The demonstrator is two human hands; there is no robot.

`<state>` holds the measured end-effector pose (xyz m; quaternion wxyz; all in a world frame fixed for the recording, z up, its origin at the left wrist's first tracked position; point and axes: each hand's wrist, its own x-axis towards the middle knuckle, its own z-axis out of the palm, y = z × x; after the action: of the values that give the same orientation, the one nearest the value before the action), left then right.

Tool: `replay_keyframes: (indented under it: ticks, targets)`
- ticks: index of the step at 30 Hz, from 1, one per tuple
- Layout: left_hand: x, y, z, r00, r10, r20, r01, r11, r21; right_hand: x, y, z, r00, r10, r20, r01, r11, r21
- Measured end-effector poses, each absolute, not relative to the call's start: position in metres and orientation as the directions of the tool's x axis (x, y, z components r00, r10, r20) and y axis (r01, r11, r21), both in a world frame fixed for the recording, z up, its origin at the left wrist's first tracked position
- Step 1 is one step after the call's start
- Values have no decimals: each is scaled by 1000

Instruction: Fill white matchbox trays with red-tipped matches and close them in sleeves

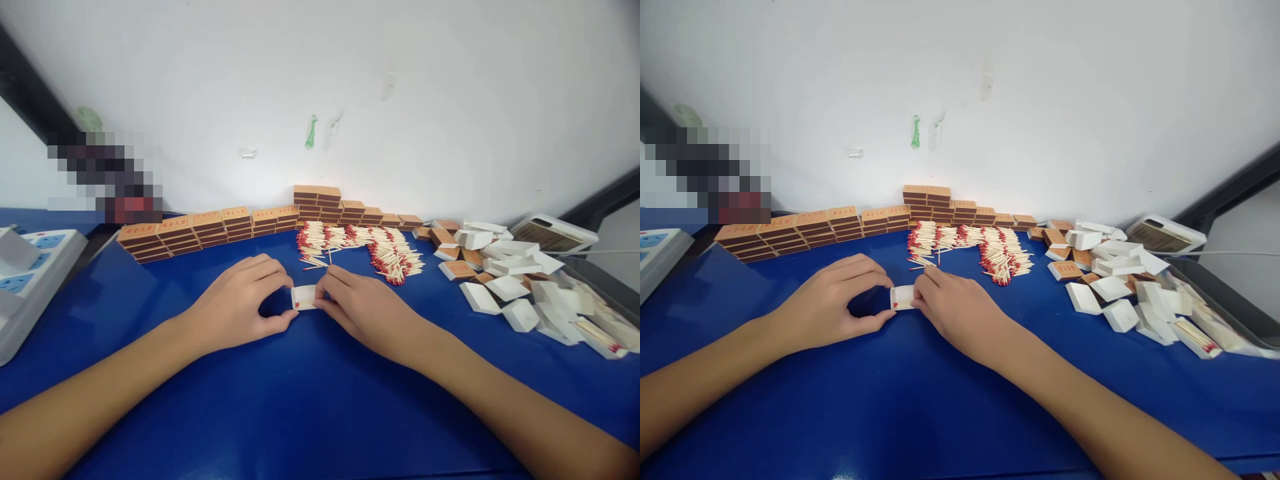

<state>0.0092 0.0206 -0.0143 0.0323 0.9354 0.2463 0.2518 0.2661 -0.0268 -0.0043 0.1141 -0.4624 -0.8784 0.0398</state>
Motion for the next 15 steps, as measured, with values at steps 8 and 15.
replay_keyframes:
  ticks: [8,15]
  targets:
    - [10,19,-15,755,464,463,432,-883,181,297,10,-15,-229,893,387,811,395,-432]
    - [11,20,-18,760,464,456,432,-884,179,291,37,-26,12,944,329,879,146,-454]
